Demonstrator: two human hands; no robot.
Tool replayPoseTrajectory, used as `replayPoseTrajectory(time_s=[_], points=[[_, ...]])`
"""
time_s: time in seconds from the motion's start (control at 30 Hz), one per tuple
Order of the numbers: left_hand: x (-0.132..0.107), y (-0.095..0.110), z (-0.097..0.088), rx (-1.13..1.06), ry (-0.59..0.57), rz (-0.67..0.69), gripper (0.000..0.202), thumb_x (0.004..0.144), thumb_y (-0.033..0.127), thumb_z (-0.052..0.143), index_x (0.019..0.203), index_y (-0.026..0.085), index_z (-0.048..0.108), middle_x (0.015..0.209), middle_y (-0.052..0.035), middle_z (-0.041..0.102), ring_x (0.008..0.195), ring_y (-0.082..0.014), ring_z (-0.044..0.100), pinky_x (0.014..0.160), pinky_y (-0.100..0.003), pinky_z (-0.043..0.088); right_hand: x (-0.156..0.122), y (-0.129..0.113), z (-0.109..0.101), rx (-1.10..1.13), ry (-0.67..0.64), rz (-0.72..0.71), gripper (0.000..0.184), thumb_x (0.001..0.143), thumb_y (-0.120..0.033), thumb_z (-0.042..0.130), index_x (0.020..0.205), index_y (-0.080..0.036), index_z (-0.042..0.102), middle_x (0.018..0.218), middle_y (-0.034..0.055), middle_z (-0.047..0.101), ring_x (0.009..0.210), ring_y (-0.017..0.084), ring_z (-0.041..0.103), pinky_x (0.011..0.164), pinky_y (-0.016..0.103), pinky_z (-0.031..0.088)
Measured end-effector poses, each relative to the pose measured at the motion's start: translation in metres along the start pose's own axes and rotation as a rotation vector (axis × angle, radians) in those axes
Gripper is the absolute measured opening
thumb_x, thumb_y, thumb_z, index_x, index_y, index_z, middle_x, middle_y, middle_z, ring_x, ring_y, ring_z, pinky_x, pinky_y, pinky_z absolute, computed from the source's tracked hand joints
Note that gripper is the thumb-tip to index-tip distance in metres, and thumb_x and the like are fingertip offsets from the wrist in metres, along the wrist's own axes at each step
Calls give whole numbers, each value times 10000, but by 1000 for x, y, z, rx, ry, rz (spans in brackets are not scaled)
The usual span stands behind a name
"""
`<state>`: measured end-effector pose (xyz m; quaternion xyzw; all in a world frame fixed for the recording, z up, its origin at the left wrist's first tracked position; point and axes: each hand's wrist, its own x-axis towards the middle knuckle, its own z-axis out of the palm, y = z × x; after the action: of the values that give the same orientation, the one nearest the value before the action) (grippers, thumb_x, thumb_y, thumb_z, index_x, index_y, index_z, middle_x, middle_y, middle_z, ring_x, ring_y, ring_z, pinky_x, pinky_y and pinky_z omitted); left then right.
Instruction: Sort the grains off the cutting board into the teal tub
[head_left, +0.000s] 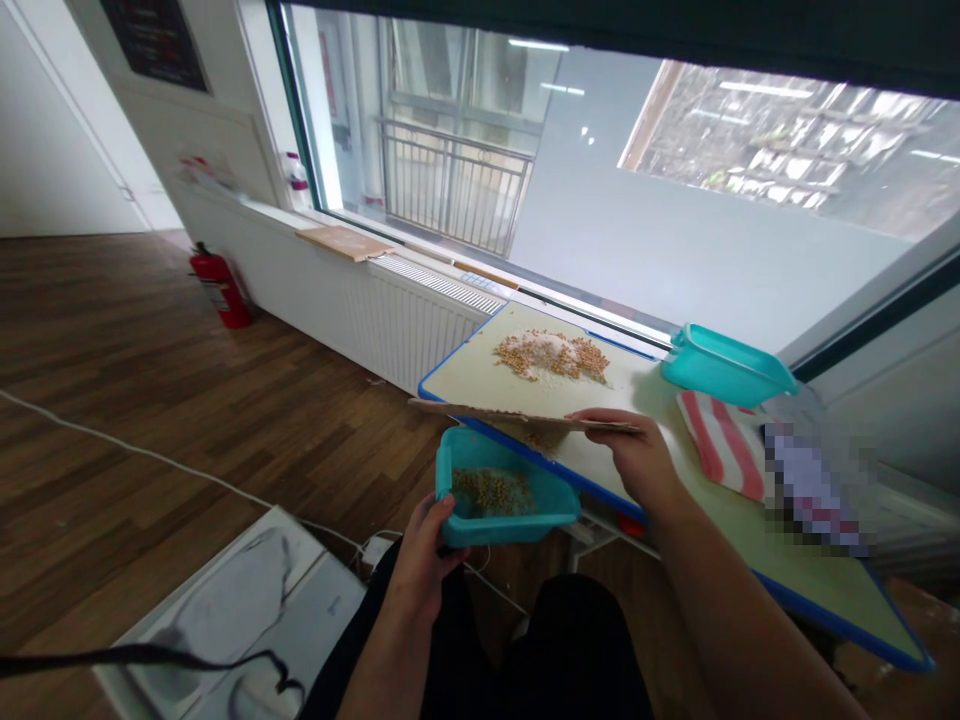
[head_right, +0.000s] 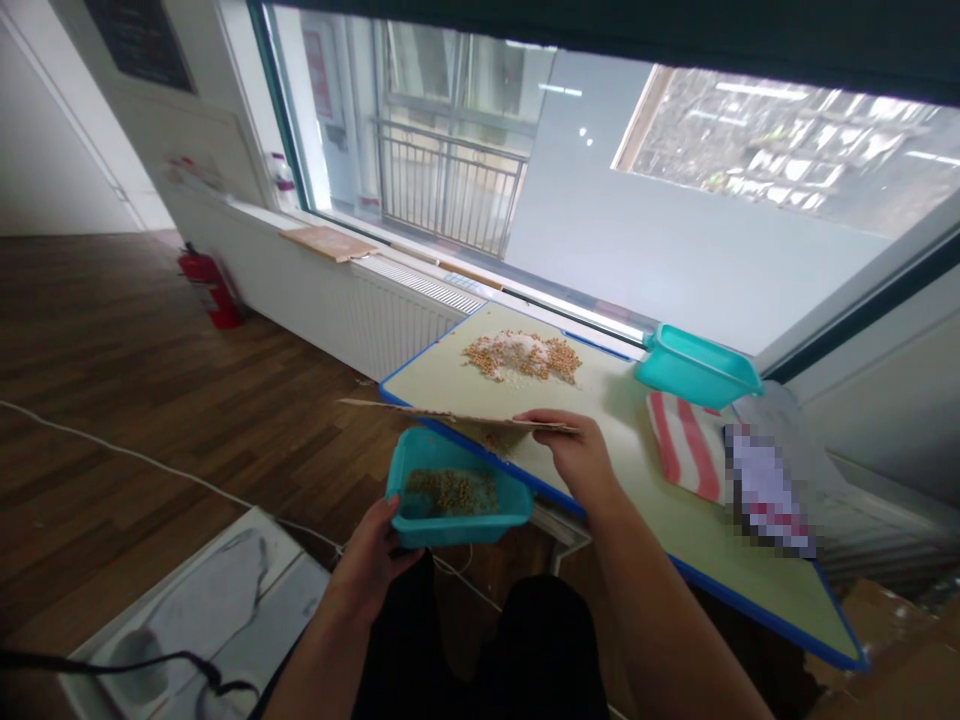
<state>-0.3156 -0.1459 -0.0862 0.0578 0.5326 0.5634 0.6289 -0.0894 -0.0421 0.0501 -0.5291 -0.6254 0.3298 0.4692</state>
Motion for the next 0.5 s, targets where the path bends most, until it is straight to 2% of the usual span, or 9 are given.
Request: replayPoseTrajectory(time_s=[0.17,0.3,0.5], points=[[-1,5,0,-8,2,1,494,804,510,712,1185,214,605,1139,-102,659,902,-221,629,668,-341,547,11,-3,-12,-9,-57,4,168,570,-267,709,702,-285,812,768,26,787,791,230,726,721,327,538],[-4,8,1,-10,-2,24,479,798,497,720,1172,218,615,1111,-96,666,884,-218,633,670,-343,545,15,6,-21,30,-101,18,115,574,-298,736,674,-278,789,778,35,787,813,248,736,730,349,552],[-7,3,7,-16,-46,11,460,766,482,748,1121,215,629,1033,-81,661,837,-212,634,657,-343,551,9,27,-30,109,156,15,165,547,-288,755,711,-293,777,780,8,782,785,238,714,787,384,565]])
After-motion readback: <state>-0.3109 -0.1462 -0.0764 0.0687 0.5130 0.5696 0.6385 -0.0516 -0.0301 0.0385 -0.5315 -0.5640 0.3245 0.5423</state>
